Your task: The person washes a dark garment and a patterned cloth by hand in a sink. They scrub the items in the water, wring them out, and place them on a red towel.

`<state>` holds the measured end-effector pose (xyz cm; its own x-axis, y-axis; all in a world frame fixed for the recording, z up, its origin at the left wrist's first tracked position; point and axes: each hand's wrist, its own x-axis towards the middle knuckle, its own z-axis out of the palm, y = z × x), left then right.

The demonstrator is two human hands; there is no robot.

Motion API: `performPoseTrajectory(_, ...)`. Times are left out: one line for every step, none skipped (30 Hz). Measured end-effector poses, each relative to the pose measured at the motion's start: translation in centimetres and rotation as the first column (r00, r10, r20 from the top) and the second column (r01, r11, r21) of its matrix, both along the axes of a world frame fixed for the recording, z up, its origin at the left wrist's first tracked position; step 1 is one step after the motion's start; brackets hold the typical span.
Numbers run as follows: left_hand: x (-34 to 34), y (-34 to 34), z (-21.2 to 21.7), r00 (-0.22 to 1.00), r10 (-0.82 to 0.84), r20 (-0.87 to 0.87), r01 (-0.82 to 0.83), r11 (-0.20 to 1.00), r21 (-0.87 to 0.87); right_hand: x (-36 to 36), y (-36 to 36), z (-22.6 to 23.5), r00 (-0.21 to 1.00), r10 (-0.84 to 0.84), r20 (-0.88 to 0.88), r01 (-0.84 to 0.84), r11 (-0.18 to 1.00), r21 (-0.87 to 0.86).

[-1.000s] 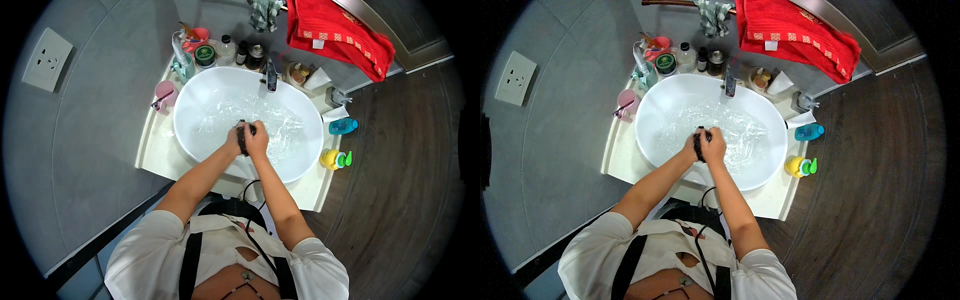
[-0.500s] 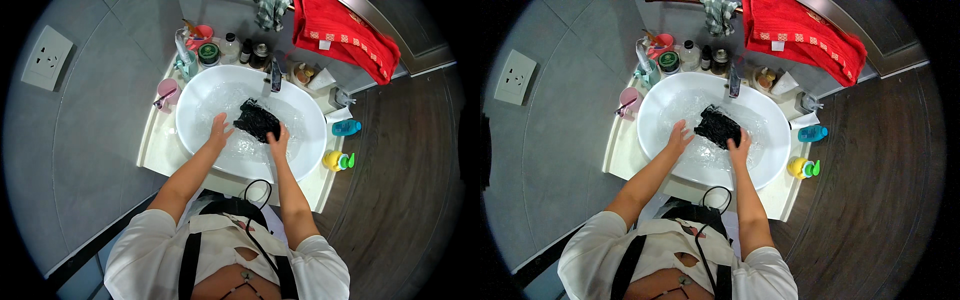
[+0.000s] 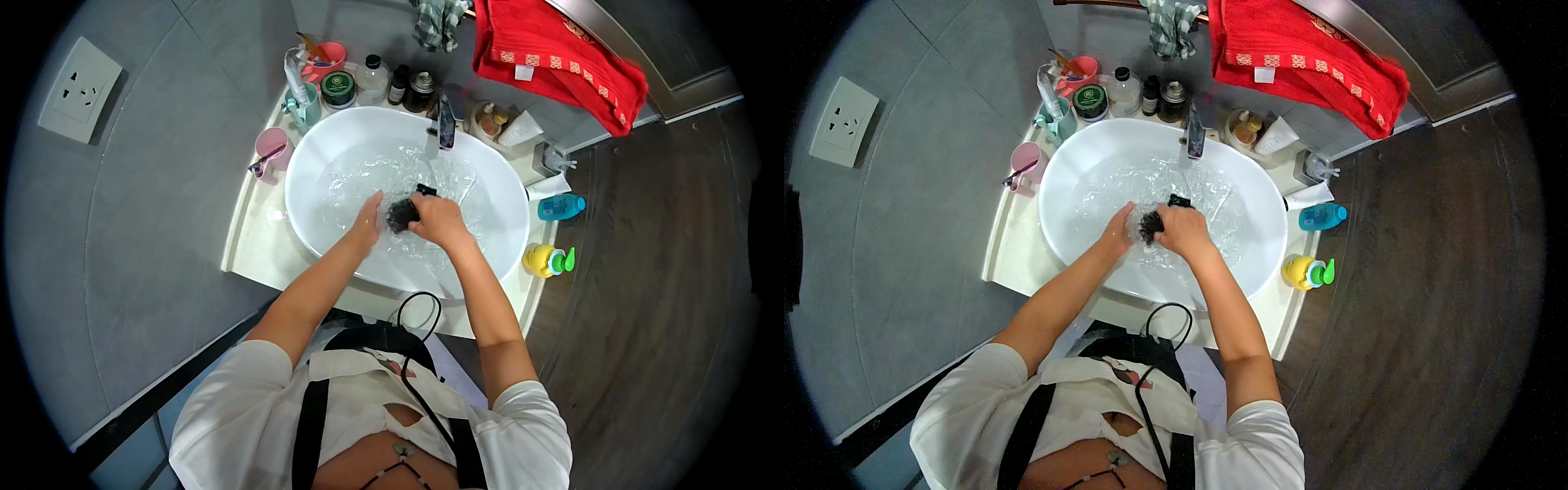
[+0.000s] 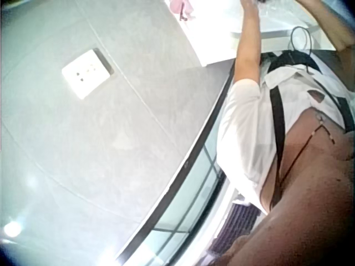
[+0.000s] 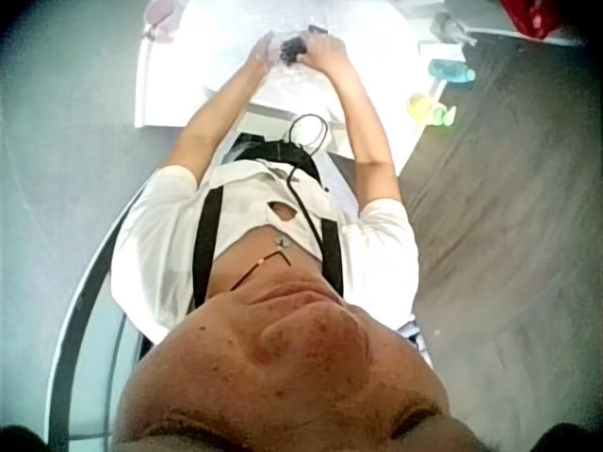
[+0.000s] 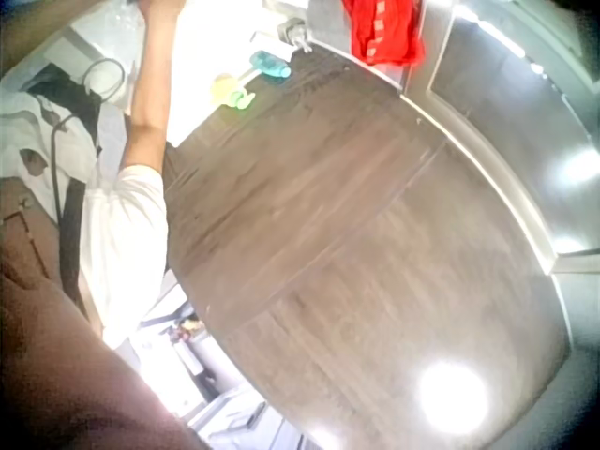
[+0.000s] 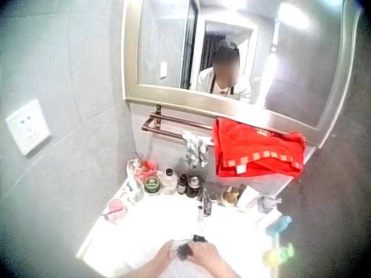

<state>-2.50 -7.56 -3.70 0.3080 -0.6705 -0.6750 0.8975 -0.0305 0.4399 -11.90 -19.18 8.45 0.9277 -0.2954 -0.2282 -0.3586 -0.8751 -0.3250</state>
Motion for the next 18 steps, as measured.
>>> performPoseTrajectory(0.2,0.3,0.9,0.998,-0.041,-0.056,0.032,0.989,-0.142,0.4,0.0,1.9,0.996,0.01,0.088,-0.015,0.998,0.063)
performPoseTrajectory(1.1,0.5,-1.5,0.99,-0.064,-0.128,0.034,0.974,-0.223,1.1,0.5,4.0,0.981,-0.001,0.195,-0.024,0.992,0.128)
performPoseTrajectory(0.7,-0.3,0.2,0.99,-0.027,-0.14,0.012,0.995,-0.104,0.7,0.2,5.4,0.97,-0.087,0.226,0.029,0.969,0.246)
performPoseTrajectory(0.5,-0.3,1.8,0.988,-0.007,-0.155,-0.008,0.995,-0.099,0.4,-0.1,6.7,0.952,-0.168,0.255,0.067,0.929,0.363)
performPoseTrajectory(0.3,-0.4,3.2,0.986,0.012,-0.168,-0.028,0.995,-0.097,0.1,-0.5,7.4,0.928,-0.251,0.275,0.097,0.875,0.474)
performPoseTrajectory(0.3,-0.7,3.9,0.977,0.021,-0.211,-0.06,0.982,-0.181,-0.2,-1.0,6.9,0.888,-0.303,0.347,0.081,0.844,0.529)
performPoseTrajectory(0.4,-0.9,4.5,0.967,0.026,-0.254,-0.094,0.96,-0.262,-0.5,-1.3,6.3,0.846,-0.459,0.27,0.151,0.693,0.704)
performPoseTrajectory(0.4,-1.1,5.0,0.954,0.025,-0.297,-0.13,0.932,-0.338,-0.9,-1.6,5.4,0.791,-0.591,0.16,0.203,0.499,0.842)
performPoseTrajectory(0.7,-1.2,5.5,0.958,0.016,-0.285,-0.132,0.91,-0.392,-1.3,-2.0,4.4,0.726,-0.687,0.024,0.23,0.275,0.934)
performPoseTrajectory(1.0,-1.5,5.9,0.962,0.01,-0.272,-0.135,0.885,-0.446,-1.8,-2.6,3.1,0.704,-0.706,-0.077,0.237,0.131,0.963)
performPoseTrajectory(1.2,-1.8,6.3,0.965,0.001,-0.263,-0.136,0.857,-0.497,-2.0,-2.6,1.8,0.667,-0.74,-0.079,0.252,0.124,0.96)
performPoseTrajectory(1.2,-2.1,6.6,0.957,0.002,-0.289,-0.156,0.844,-0.513,-2.2,-2.6,0.5,0.629,-0.773,-0.081,0.266,0.117,0.957)
performPoseTrajectory(1.4,-2.5,6.7,0.964,0.028,-0.265,-0.163,0.85,-0.502,-2.2,-2.4,-0.5,0.592,-0.802,-0.082,0.278,0.107,0.955)
performPoseTrajectory(1.4,-2.9,6.8,0.968,0.054,-0.244,-0.17,0.857,-0.486,-2.1,-2.2,-1.1,0.613,-0.787,-0.068,0.298,0.15,0.943)
performPoseTrajectory(0.9,-3.8,7.1,0.972,0.061,-0.227,-0.166,0.863,-0.478,-2.8,-2.9,-5.5,0.529,-0.8,0.283,0.296,0.486,0.822)
performPoseTrajectory(1.1,-3.9,7.5,0.982,0.048,-0.183,-0.126,0.886,-0.445,-2.5,-2.4,-5.9,0.538,-0.763,0.359,0.325,0.581,0.746)
performPoseTrajectory(1.3,-4.1,7.0,0.987,0.039,-0.158,-0.106,0.89,-0.443,-1.8,-1.3,-5.0,0.549,-0.717,0.43,0.351,0.665,0.66)
performPoseTrajectory(1.5,-4.3,6.2,0.991,0.029,-0.133,-0.085,0.894,-0.44,-1.3,-0.1,-4.1,0.554,-0.661,0.506,0.364,0.739,0.567)
